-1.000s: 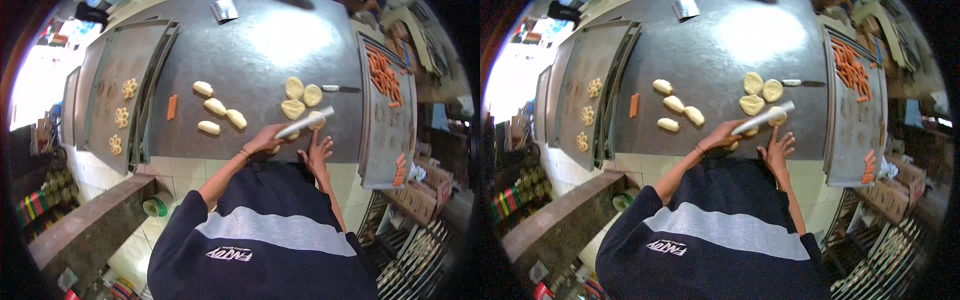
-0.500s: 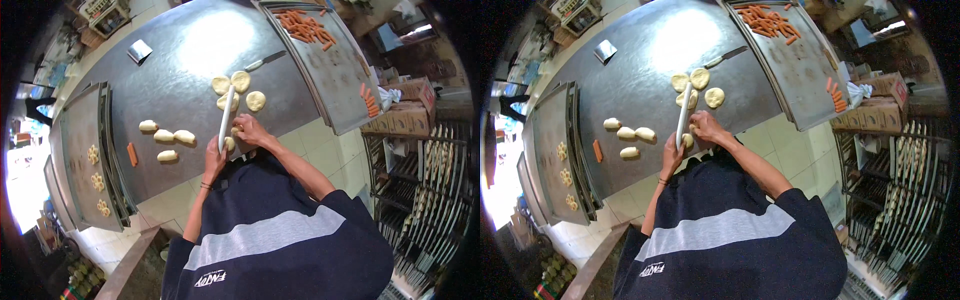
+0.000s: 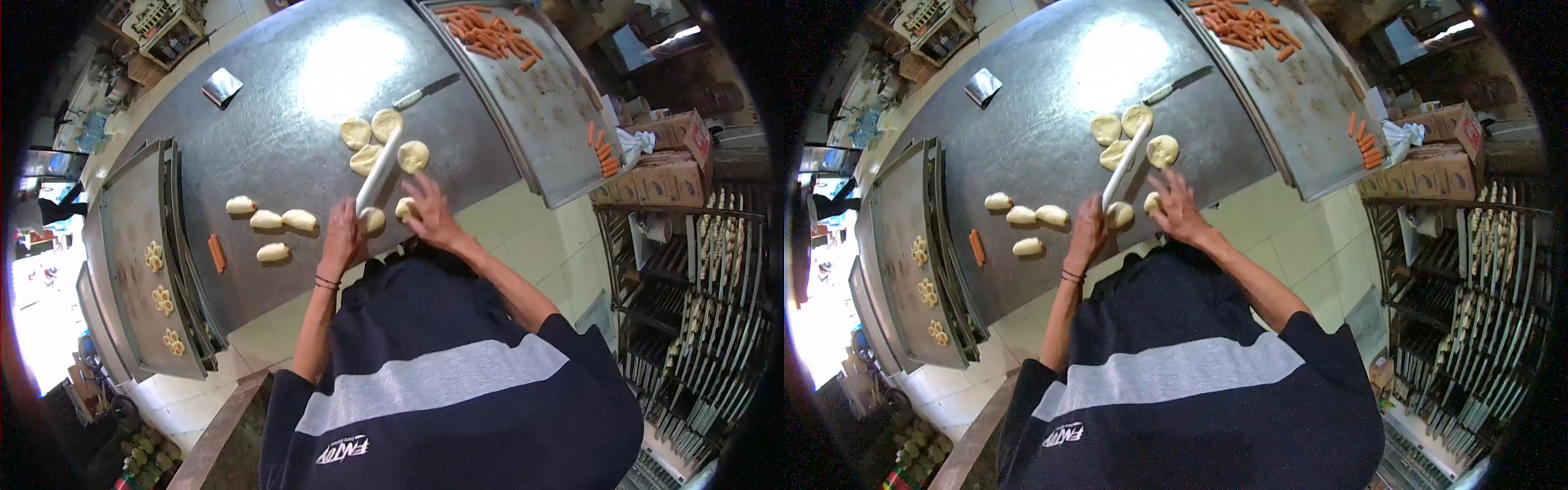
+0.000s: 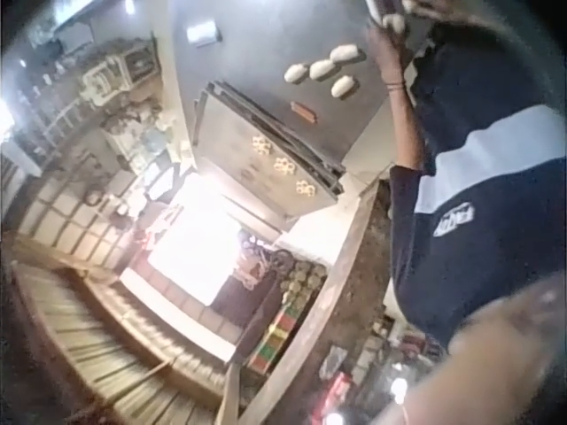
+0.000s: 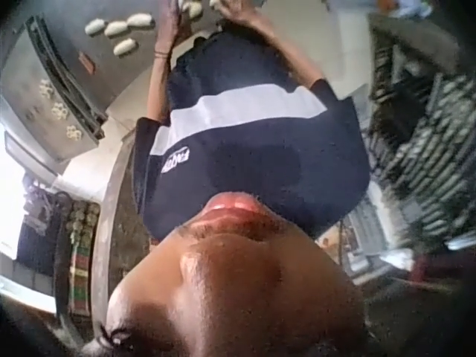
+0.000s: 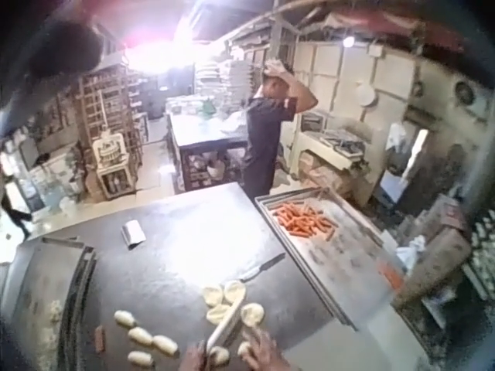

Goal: Shaping and cutting bread dough into decorative flower shapes on a metal workbench.

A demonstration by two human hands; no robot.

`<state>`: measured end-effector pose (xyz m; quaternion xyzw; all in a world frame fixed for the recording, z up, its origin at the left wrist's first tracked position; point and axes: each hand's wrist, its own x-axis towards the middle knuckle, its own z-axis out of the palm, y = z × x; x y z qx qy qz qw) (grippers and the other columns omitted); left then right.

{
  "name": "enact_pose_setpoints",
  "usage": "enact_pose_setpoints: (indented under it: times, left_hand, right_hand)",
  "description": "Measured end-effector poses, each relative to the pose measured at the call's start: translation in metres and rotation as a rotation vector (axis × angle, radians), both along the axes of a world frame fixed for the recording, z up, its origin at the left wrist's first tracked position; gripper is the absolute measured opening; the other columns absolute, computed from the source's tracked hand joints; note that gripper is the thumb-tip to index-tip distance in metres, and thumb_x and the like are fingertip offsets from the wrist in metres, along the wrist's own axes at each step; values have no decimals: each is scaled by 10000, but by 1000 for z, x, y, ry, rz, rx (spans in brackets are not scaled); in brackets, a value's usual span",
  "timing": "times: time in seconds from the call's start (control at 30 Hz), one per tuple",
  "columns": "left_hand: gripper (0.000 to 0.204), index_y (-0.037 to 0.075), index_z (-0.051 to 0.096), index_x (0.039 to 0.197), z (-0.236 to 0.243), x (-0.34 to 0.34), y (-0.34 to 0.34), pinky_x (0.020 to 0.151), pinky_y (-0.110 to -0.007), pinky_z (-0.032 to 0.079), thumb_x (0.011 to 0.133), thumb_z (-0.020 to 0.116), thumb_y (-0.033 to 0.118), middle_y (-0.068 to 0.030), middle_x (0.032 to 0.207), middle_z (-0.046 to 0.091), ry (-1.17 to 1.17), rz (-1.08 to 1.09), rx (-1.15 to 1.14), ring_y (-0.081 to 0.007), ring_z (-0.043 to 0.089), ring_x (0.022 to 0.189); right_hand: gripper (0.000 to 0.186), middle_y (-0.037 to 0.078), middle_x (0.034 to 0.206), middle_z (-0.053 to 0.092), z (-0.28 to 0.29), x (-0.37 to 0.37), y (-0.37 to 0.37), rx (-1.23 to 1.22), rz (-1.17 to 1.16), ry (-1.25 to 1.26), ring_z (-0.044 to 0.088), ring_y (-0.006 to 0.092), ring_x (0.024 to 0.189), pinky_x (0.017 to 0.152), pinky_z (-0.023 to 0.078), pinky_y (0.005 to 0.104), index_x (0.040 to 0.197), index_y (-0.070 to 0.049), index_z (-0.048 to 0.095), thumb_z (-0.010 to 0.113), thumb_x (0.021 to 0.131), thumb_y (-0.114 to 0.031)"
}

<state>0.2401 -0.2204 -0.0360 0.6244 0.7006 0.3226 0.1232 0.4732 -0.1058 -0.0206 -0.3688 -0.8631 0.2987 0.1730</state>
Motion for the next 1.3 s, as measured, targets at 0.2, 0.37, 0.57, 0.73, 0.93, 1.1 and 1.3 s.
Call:
enact_pose_setpoints:
  times: [0.2,0.37,0.57,0.73,0.93,1.1,1.3]
  left_hand:
    - [362,63,611,1289,79,-19,6,805,-507,537,969,700,208,-177,1120,709,-142,-336,-424,-414,670,1018]
    - [471,118,584,1426,65,-13,-15,1018,-494,507,998,660,299,-115,1334,691,51,-251,-356,-316,644,1241]
    - [795,96,307,1654,-3,32,-8,1280,-623,51,1024,531,525,-193,1717,270,282,60,-268,-302,204,1615]
    - [816,143,222,1687,-8,1,69,1281,-625,13,1026,513,523,-202,1744,174,358,236,-167,-317,124,1630]
    - [769,83,215,1677,-11,-15,101,1304,-561,47,1050,509,417,-203,1742,175,297,337,38,-321,111,1631]
    - [710,-24,337,1600,-23,53,-35,1302,-487,183,1006,550,299,-211,1640,369,307,176,-139,-328,297,1562]
    - [521,32,535,1411,-26,52,-80,1139,-477,361,895,594,80,-153,1298,585,188,107,-100,-315,525,1287]
  right_hand:
    - [569,114,1617,410,70,9,34,406,63,-309,317,306,1542,1194,267,635,1394,-113,606,765,851,-169]
    - [569,85,1613,465,47,41,31,215,215,-376,397,254,1514,1216,267,557,1425,-90,609,724,867,-105]
    - [720,148,1749,189,-23,44,13,258,21,-413,106,312,1634,1196,33,763,1677,-86,233,463,1075,-406]
    - [713,122,1769,103,-39,2,89,438,-45,-387,65,342,1635,1137,5,836,1699,-246,183,433,1077,-491]
    - [724,115,1769,96,-37,-14,105,441,-177,-242,78,348,1632,1142,9,833,1698,-213,172,446,1075,-459]
    - [654,130,1715,301,-40,65,-24,285,-8,-263,231,299,1606,1263,61,654,1637,-69,325,470,1068,-359]
    - [548,136,1691,353,-21,106,-33,77,134,-225,271,292,1593,1282,142,559,1607,-75,398,466,1079,-204]
